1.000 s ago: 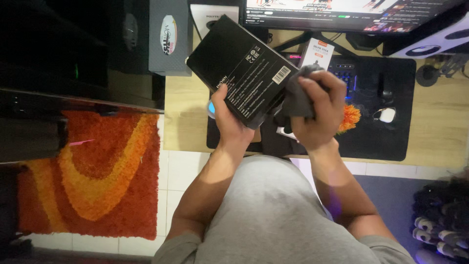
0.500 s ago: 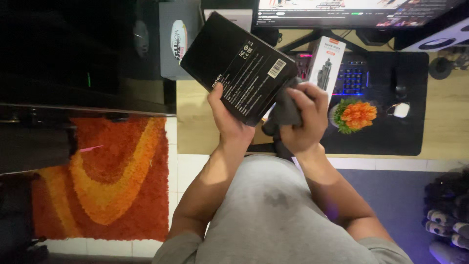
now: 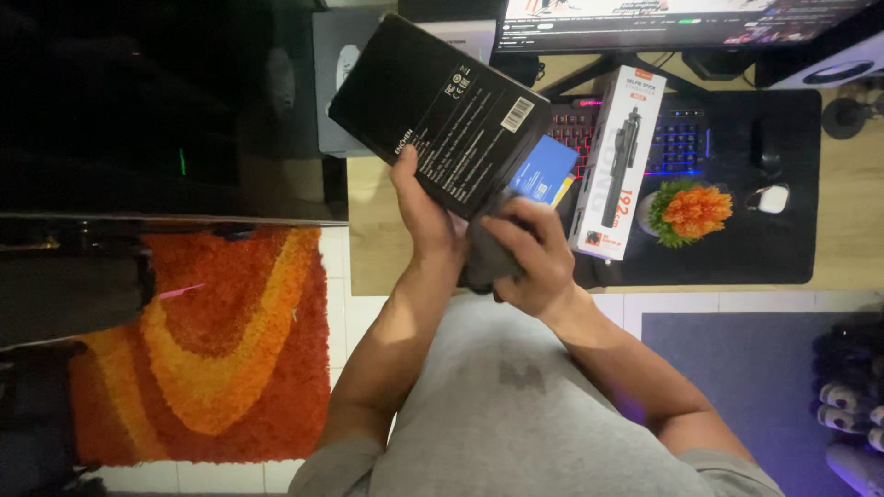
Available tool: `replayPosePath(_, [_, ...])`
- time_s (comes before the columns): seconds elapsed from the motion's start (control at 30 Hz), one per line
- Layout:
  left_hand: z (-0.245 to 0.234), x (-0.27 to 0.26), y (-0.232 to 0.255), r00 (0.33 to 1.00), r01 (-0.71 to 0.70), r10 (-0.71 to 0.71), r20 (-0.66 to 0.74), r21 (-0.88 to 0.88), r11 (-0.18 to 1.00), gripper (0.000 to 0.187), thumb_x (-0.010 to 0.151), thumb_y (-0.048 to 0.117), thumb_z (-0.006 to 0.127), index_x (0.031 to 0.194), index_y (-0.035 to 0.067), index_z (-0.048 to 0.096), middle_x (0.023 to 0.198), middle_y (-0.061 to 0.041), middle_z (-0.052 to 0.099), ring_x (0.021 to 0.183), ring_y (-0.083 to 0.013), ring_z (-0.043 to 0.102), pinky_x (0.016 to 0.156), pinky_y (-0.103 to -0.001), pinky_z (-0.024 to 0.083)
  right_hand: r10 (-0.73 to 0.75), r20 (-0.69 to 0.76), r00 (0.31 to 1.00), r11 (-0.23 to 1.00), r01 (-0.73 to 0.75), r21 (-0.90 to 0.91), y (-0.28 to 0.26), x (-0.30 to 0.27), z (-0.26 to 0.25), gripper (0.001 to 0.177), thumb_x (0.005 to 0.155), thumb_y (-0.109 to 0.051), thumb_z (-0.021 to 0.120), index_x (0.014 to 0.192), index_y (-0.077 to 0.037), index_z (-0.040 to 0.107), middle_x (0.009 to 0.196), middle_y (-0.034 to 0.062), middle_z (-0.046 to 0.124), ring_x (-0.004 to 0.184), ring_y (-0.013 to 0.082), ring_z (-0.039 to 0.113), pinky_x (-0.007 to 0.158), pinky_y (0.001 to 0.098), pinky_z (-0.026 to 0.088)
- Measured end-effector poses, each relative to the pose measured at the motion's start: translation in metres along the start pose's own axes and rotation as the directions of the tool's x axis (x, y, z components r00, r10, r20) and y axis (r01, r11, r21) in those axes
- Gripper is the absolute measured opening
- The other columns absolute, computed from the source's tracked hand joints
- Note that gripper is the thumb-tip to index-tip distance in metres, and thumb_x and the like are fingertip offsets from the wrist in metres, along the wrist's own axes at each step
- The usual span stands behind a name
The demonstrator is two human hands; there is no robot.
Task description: The person wipes several product boxes on a desk using a dark cloth. They handle a black box, a white speaker box, and a blue box, wiping each surface before placing them back on the desk.
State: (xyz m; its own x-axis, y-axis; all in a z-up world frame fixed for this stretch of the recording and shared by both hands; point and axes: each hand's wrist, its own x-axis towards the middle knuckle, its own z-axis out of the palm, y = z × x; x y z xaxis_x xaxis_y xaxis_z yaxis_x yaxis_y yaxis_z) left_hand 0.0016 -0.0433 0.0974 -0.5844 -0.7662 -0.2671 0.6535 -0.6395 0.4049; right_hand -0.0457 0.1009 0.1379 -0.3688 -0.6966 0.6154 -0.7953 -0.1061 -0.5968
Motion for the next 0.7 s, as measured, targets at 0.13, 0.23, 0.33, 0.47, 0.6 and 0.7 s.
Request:
replayPosePath(0.13, [-0.009,0.007,0.006,0.998,0.045,-0.045,0.042,-0.010,0.999,0.051,0.104,0.044,0.047,0.129,0.002,0.061,0.118,-0.014,0.071,0.104,-0.0243,0.070,0.092,-0.038,0.057,-0.015,0.110,0.994,0.991,0.001,0.131,0.005,-0.001,-0.011,0.043,0.073,0.005,0.073,0.116,0.002,0.071,0.121,0.0206,0.063,0.110,0.0334,0.068,0.097,0.0389,0.057])
replayPosePath(0.23, [-0.016,0.012,0.009,0.988,0.099,-0.092,0.125,-0.047,0.994,0.050,0.106,0.043,0.047,0.131,0.001,0.060,0.121,-0.015,0.070,0.107,-0.0254,0.070,0.094,-0.039,0.057,0.073,0.063,0.995,0.980,-0.083,0.179,0.014,-0.002,-0.025,0.045,0.070,-0.002,0.069,0.114,0.002,0.070,0.120,0.0218,0.066,0.111,0.0326,0.069,0.097,0.0400,0.057])
replayPosePath(0.33, [-0.021,0.009,0.013,0.974,0.092,-0.081,0.210,-0.044,0.995,0.049,0.109,0.039,0.048,0.135,-0.001,0.060,0.124,-0.017,0.070,0.109,-0.0270,0.070,0.096,-0.040,0.057,0.173,-0.068,0.983,0.965,-0.155,0.212,0.017,-0.006,-0.038,0.038,0.077,-0.008,0.073,0.114,0.001,0.069,0.118,0.0211,0.068,0.107,0.0286,0.070,0.095,0.0374,0.056])
replayPosePath(0.47, [-0.022,0.006,0.022,0.982,0.098,-0.093,0.164,-0.021,0.995,0.045,0.102,0.032,0.047,0.134,0.004,0.060,0.122,-0.014,0.071,0.108,-0.0269,0.072,0.096,-0.041,0.059,0.208,-0.197,0.958,0.968,-0.173,0.181,0.016,-0.007,-0.059,0.031,0.086,-0.008,0.077,0.114,0.002,0.069,0.116,0.0204,0.068,0.104,0.0275,0.067,0.095,0.0344,0.053])
replayPosePath(0.6, [-0.032,0.010,0.024,0.950,0.181,-0.181,0.256,0.024,0.983,0.050,0.102,0.036,0.046,0.123,-0.005,0.066,0.113,-0.019,0.075,0.101,-0.0298,0.074,0.090,-0.041,0.060,0.106,-0.155,0.982,0.994,-0.099,0.052,0.008,0.007,-0.077,0.032,0.087,-0.012,0.076,0.114,0.003,0.069,0.120,0.0209,0.066,0.106,0.0304,0.067,0.095,0.0362,0.054])
replayPosePath(0.7, [-0.039,0.010,0.021,0.927,0.265,-0.254,0.276,-0.001,0.964,0.049,0.101,0.038,0.046,0.119,-0.002,0.067,0.109,-0.017,0.075,0.098,-0.0283,0.074,0.087,-0.040,0.061,-0.072,0.021,0.997,0.995,0.070,0.073,0.002,0.022,-0.088,0.040,0.080,-0.021,0.074,0.112,0.002,0.069,0.118,0.0195,0.064,0.107,0.0340,0.065,0.094,0.0413,0.052])
